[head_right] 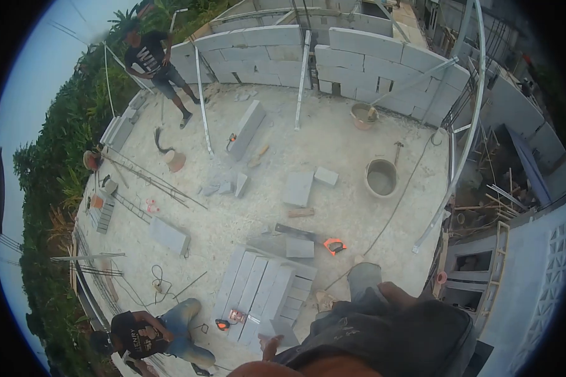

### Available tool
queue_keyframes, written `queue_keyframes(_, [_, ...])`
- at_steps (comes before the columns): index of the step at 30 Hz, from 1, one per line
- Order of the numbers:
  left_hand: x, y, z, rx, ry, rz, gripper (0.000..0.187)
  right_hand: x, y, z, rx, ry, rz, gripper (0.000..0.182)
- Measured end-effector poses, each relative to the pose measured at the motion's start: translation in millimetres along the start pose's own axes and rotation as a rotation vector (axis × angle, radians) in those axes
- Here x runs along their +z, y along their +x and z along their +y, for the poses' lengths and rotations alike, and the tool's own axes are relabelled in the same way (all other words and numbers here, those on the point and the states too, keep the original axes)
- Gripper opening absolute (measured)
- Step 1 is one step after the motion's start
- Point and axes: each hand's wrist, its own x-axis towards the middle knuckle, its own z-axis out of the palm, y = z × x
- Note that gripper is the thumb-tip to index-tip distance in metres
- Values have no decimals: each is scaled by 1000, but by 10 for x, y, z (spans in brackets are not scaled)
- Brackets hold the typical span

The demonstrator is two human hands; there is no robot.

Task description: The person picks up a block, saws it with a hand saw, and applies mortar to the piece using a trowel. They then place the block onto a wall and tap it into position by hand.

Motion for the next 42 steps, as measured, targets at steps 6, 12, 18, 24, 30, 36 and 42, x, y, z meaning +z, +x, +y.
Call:
queue_keyframes(6, [371, -798, -321, -66, 264, -119, 118, -542, 471, 30, 89, -185, -186, 43])
queue_keyframes(12, [845, -1090, 236, -14, 89, -129, 116, -1075, 1063, 497, 20, -92, -21, 43])
queue_keyframes(18, [1115, -1522, 581, 12, -464, -173, 116, -2357, 1063, 922, 65, 417, 31, 57])
queue_keyframes(24, [1148, -1458, 1528, 124, -742, -155, 117, -3511, 1505, 1028, -63, 154, 311, 54])
queue_keyframes(30, [1067, -1144, 2333, 208, -777, -212, 117, -4426, 1878, 164, -130, -19, 286, 52])
queue_keyframes(36, [958, -479, 3017, 210, -345, -224, 115, -5178, 2428, -437, -240, -3, 350, 52])
queue_keyframes(42, [420, 290, 4591, 226, 90, -244, 115, -5116, 3184, -168, -53, -13, 450, 54])
